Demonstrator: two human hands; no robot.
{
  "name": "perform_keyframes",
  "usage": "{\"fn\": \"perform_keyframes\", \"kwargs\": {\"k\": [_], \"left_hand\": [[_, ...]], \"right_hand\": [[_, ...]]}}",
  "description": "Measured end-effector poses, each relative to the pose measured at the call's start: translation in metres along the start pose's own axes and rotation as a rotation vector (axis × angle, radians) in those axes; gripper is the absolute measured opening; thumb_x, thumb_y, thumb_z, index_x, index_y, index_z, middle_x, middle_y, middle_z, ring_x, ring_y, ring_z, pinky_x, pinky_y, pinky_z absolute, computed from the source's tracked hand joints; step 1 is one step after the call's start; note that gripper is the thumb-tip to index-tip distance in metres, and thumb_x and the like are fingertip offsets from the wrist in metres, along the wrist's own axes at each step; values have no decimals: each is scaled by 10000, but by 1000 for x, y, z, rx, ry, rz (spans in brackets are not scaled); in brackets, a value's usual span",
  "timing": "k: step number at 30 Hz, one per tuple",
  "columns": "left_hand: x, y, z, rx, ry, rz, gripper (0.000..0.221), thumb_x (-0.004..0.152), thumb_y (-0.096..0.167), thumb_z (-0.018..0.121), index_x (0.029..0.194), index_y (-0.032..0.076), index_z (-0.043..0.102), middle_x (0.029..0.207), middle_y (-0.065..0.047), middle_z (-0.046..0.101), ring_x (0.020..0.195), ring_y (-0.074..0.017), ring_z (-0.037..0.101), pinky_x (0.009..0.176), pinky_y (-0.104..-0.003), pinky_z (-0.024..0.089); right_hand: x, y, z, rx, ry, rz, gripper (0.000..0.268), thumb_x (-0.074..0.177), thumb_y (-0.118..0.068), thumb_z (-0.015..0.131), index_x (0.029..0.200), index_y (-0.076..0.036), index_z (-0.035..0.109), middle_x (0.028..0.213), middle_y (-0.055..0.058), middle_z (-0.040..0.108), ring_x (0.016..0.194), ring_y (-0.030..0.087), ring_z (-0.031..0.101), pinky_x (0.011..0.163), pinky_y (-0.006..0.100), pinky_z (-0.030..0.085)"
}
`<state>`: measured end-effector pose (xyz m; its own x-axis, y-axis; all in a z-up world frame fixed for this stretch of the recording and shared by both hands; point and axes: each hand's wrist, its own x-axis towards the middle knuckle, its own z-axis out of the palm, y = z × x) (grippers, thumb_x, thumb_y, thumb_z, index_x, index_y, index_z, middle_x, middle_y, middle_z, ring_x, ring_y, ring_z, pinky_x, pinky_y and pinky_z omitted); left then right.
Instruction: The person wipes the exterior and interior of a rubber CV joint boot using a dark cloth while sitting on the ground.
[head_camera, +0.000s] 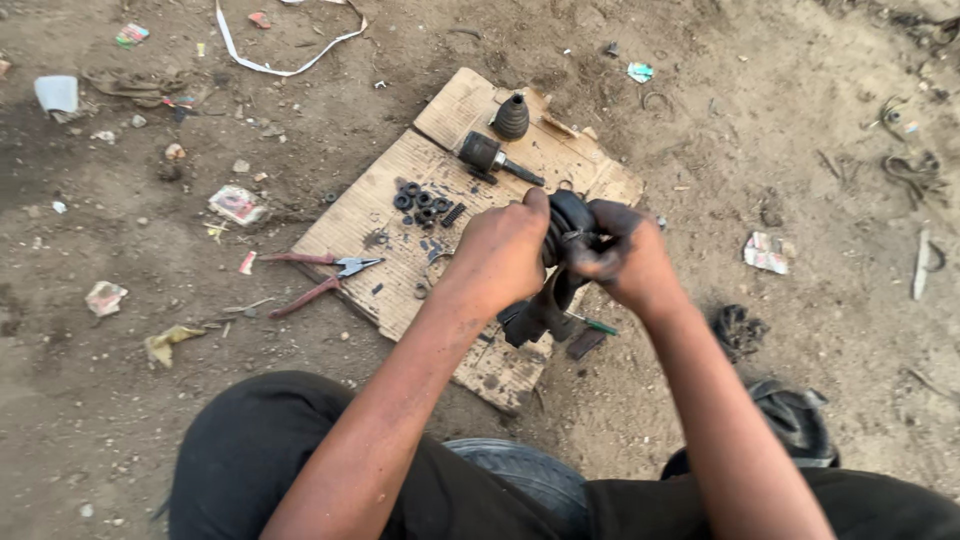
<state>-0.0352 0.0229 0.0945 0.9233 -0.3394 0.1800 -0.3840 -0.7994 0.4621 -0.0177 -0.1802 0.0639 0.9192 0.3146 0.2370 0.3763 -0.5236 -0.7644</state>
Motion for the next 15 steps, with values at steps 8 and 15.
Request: {"fn": "perform_keyframes", "kwargs": {"k": [8,15], "left_hand": [[-5,-1,1,146,43,61,598,647,33,795,1157,-119,521,829,-206,715,739,-341,739,639,-420,604],[-17,3,8,92,-34,27,520,755,25,761,1228,-61,562,967,-187,734,873,-305,759,754,-387,617]], "right_hand": [[-5,8,30,403,60,86,313,865,-269,708,1051,-17,723,908,-7,685,833,106,593,774,278,509],[2,12,15,560,-86,347,411,854,-331,720,1081,11,702,920,24,691,849,138,611,766,291,496]]}}
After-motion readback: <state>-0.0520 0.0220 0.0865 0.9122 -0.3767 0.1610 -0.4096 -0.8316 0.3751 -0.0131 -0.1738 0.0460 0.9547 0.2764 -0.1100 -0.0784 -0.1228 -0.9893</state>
